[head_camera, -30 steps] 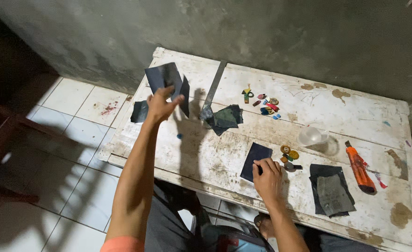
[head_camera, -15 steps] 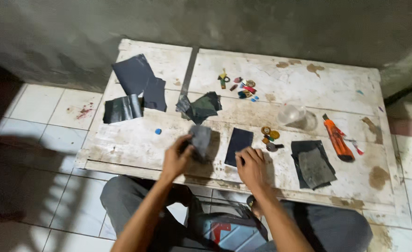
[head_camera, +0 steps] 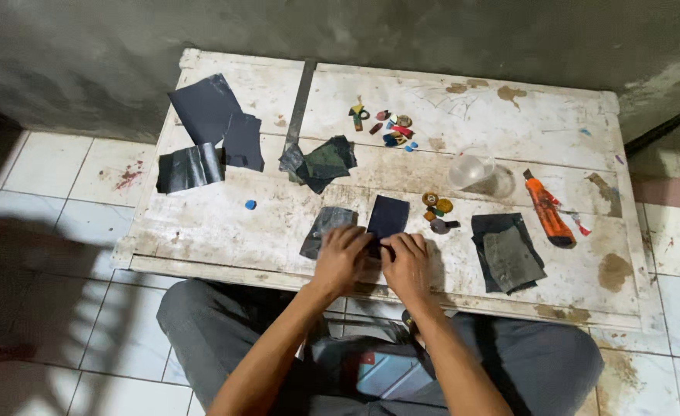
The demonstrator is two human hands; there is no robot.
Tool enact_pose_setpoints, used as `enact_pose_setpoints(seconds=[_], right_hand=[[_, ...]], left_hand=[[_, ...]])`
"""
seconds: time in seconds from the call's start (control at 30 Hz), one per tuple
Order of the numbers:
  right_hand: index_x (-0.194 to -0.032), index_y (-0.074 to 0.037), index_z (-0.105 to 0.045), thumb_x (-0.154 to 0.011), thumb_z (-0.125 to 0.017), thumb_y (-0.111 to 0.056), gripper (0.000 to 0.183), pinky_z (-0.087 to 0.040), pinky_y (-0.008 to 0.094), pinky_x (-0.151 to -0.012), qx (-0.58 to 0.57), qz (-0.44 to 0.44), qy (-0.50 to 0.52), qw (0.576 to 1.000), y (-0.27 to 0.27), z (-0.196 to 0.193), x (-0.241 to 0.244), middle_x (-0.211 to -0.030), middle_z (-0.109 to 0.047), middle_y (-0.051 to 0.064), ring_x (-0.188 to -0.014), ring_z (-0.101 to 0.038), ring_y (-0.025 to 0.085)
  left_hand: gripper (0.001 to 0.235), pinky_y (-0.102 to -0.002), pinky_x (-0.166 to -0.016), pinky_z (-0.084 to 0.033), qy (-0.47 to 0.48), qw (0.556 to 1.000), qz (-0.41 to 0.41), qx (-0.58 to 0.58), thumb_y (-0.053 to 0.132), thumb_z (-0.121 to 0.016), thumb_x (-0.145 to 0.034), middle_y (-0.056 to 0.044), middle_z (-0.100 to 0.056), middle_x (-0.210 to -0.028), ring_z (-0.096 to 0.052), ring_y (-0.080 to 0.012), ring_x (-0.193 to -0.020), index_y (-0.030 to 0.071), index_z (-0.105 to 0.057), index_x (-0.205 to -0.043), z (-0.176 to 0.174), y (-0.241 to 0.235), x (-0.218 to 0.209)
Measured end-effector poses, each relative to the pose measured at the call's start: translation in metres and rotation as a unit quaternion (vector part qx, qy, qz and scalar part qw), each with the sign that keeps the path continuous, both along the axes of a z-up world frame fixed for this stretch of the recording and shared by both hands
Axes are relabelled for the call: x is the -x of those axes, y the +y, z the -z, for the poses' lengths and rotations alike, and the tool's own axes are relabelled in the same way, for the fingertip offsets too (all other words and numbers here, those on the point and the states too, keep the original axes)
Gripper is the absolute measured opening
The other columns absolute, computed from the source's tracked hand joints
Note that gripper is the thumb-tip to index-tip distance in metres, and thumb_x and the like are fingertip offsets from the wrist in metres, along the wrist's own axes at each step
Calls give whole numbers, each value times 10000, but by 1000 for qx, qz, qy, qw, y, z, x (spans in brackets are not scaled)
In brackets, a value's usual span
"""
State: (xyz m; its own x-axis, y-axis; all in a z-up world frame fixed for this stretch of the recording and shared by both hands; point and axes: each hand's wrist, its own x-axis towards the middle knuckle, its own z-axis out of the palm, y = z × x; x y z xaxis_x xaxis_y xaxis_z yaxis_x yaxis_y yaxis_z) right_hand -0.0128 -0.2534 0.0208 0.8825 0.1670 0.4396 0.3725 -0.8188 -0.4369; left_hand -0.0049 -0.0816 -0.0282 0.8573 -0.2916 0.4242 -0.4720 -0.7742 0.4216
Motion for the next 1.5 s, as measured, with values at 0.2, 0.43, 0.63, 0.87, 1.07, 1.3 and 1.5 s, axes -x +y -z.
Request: enact_pose_setpoints(seconds=[0.2, 0.43, 0.63, 0.87, 1.07, 1.3, 1.5], right_hand=[[-1056, -107, -657, -812, -715, -52, 257, -474, 377, -813, -18, 11, 39, 999, -12, 20, -9, -907, -697, 61, -956, -599, 254], [-1184, -126, -625, -878, -729, -181, 327, -504, 436, -882, -140, 64, 155, 976, -67, 1, 27, -1079, -695, 118, -975, -630, 315], [-1315, -10, -551, -1027, -619, -364, 460, -471, 648, -931, -170, 352, 189, 901, -202, 13, 48, -1127, -644, 285, -1103, -604, 487], [-1256, -50, -638, -880, -704, -560, 638, -534, 560, -889, -53, 340, 228, 911, -197, 28, 55, -989, -711, 198, -1009, -670, 423], [-1229, -224, -711, -822, -759, -445, 465, -554, 490, -888, -15, 331, 259, 907, -208, 53, 51, -977, -737, 73, -1023, -689, 327], [-1116, -119, -768, -993, -638, -211, 202, -573, 467, -773, -18, 314, 123, 941, -199, 27, 70, -873, -726, 145, -847, -705, 357], [-1104, -38, -706, -1026, -597, 3, 140, -517, 457, -855, -153, 258, -72, 951, -206, -3, 68, -878, -707, 154, -884, -684, 368]], left_hand=[[269, -387, -901, -445, -22, 998, 64, -12, 185, -614, -868, -52, -659, -924, -605, -251, -1033, 149, -689, -1124, 14, -21, -23], [165, -376, -826, -458, -26, 997, 63, -24, 203, -604, -884, -29, -601, -839, -597, -246, -953, 177, -710, -1008, 6, -21, -13], [176, -397, -836, -452, 8, 997, 56, -55, 148, -704, -768, -68, -576, -838, -577, -262, -910, 126, -691, -942, 4, -26, -4], [125, -392, -784, -466, -14, 998, 25, -56, 118, -705, -749, -75, -590, -823, -592, -272, -877, 129, -685, -872, 4, -32, -14], [95, -360, -768, -459, 10, 997, 57, -46, 115, -686, -782, -49, -585, -820, -588, -238, -894, 146, -695, -871, -2, -26, -6], [124, -361, -745, -455, 13, 998, 37, -49, 107, -691, -780, -62, -588, -827, -584, -249, -884, 134, -694, -900, 0, -29, -27], [99, -352, -761, -472, 29, 993, 90, -69, 109, -701, -784, -62, -607, -829, -600, -242, -902, 129, -692, -880, -8, -28, -22]])
